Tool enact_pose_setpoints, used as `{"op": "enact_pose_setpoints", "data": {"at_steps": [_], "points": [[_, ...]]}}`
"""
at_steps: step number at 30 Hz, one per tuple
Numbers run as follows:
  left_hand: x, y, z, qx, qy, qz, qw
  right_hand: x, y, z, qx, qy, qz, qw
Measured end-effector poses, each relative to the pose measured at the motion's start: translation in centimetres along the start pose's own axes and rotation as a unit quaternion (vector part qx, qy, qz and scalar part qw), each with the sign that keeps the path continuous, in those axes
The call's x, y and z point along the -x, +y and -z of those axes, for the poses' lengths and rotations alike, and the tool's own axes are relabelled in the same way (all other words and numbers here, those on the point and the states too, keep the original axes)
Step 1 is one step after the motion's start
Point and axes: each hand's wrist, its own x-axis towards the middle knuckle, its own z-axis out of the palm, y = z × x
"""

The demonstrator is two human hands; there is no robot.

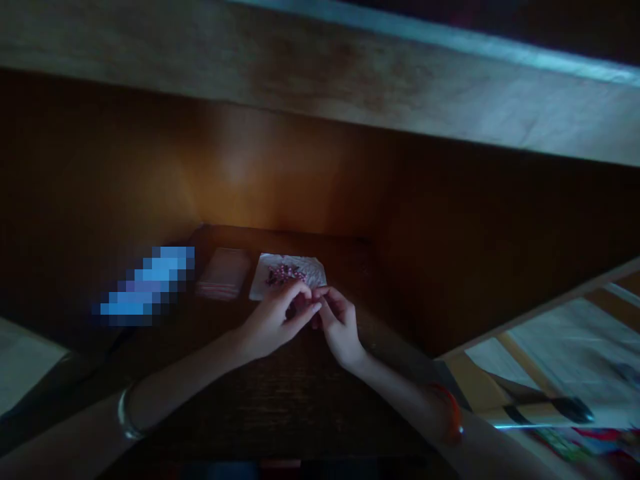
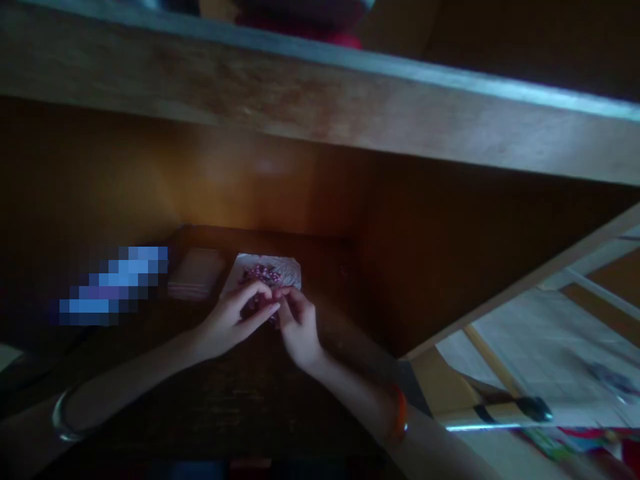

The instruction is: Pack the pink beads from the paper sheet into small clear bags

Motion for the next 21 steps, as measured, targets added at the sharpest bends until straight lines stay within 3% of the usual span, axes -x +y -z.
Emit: {"op": "enact_pose_setpoints", "data": {"at_steps": [5,8,16,21], "points": [[1.6,-1.2,-1.2,0.031,0.088,0.032,0.995,0.0,-0.1,-0.1,0.006,0.004,-0.015,1.0],[2.0,-1.3,-1.3,0.037,0.112,0.043,0.992,0.0,0.1,-0.1,0.015,0.003,-0.007,1.0],[2.1,-1.0,-0.9,0.045,0.075,0.026,0.996,0.2,-0.3,-0.1,0.044,-0.01,0.021,0.999],[2.2,-0.9,-1.0,0.07,0.041,0.048,0.996,0.6,-0.5,-0.1,0.051,-0.034,0.018,0.998]]}}
